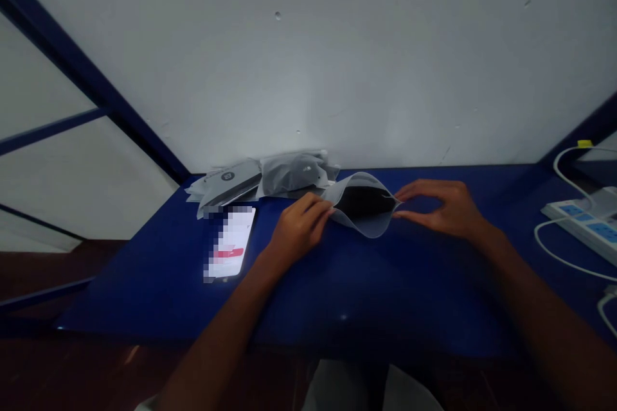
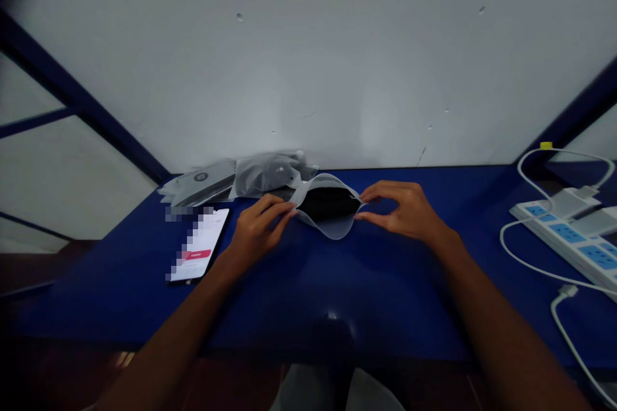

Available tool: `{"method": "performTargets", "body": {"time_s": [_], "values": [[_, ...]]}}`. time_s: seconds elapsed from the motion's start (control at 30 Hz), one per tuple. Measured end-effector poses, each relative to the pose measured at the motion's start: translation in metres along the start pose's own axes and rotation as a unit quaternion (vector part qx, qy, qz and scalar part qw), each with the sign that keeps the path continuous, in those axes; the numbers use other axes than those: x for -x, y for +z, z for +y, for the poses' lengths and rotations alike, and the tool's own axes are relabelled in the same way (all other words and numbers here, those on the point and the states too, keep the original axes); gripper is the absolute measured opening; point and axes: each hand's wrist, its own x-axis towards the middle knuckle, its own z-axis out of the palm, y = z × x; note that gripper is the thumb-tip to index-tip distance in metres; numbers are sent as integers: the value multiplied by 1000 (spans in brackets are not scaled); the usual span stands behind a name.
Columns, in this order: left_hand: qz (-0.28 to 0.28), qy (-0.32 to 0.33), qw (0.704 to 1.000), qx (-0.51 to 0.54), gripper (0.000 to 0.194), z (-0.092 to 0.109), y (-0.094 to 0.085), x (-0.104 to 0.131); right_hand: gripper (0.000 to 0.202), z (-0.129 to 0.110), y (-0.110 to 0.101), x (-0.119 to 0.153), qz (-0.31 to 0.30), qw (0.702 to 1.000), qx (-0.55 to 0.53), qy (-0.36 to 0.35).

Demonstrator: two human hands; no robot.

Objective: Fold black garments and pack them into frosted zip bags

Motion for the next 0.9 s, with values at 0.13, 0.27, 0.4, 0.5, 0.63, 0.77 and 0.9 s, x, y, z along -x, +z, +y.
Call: {"method": "performTargets", "body": {"time_s": [0.13,0.27,0.4,0.5,0.63,0.77,0.9], "values": [[18,-13,1000,6,10,0,0,0,19,-23,12,-2,66,989,78,-109],[9,-15,1000,14,9,3,1,0,43,-33,41,1,-44,989,119,-76],[-24,20,999,29,11,12,6,3,59,-27,61,5,-110,984,143,13],[-44,64,996,48,12,22,10,6,53,-21,67,6,-127,977,161,56],[12,53,996,71,14,30,10,4,36,-16,62,4,-110,983,101,111],[132,-140,979,66,46,22,6,-3,25,-13,46,0,-9,945,-133,298],[2,-359,885,297,39,12,8,-8,37,-18,40,-2,74,795,-375,471]]}}
